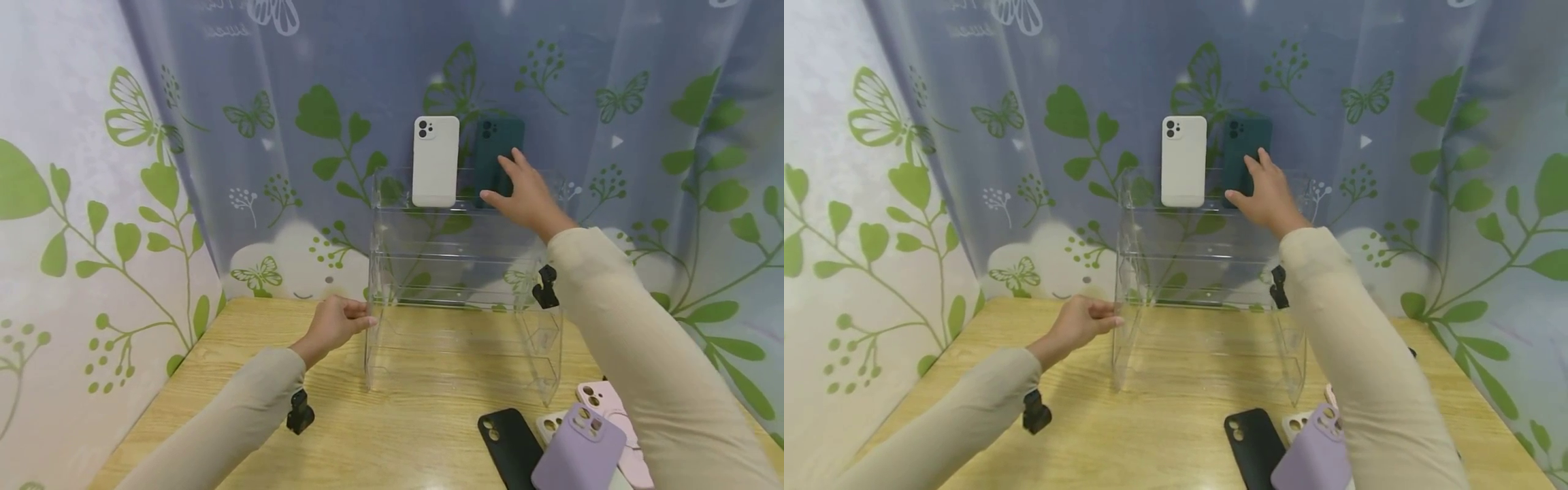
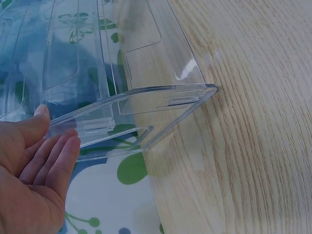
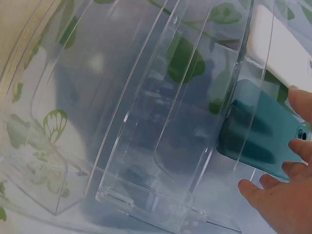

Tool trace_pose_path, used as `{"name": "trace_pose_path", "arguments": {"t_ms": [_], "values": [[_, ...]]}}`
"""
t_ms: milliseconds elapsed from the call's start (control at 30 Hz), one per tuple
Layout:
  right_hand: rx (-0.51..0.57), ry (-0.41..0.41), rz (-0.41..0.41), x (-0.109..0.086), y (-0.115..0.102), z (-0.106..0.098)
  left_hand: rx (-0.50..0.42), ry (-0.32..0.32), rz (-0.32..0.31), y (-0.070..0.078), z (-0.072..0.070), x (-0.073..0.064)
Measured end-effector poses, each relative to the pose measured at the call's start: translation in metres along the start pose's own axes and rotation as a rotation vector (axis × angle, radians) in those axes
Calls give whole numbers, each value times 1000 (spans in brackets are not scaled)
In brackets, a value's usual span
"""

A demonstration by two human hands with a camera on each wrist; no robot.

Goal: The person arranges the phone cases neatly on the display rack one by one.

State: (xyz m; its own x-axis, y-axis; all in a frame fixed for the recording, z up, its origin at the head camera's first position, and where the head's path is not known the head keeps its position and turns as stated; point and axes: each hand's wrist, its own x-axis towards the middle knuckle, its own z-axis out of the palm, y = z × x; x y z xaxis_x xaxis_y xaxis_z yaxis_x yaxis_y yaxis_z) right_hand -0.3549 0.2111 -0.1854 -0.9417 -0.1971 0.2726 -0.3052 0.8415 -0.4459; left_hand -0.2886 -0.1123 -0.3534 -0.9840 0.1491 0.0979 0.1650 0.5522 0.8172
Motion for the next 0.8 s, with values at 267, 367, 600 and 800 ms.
{"name": "trace_pose_path", "arguments": {"t_ms": [267, 367, 600, 800], "values": [[42, 23, -24, -26, 8, -6, 0, -7, 8, 0, 0, -1], [66, 21, -17, -37, 15, -5, 8, -4, 11, -1, 0, -1], [175, 4, 36, -72, 34, 1, 13, -1, 5, -1, 0, -1], [241, -34, 105, -115, 53, 10, 20, 1, 7, 1, 1, -1]]}}
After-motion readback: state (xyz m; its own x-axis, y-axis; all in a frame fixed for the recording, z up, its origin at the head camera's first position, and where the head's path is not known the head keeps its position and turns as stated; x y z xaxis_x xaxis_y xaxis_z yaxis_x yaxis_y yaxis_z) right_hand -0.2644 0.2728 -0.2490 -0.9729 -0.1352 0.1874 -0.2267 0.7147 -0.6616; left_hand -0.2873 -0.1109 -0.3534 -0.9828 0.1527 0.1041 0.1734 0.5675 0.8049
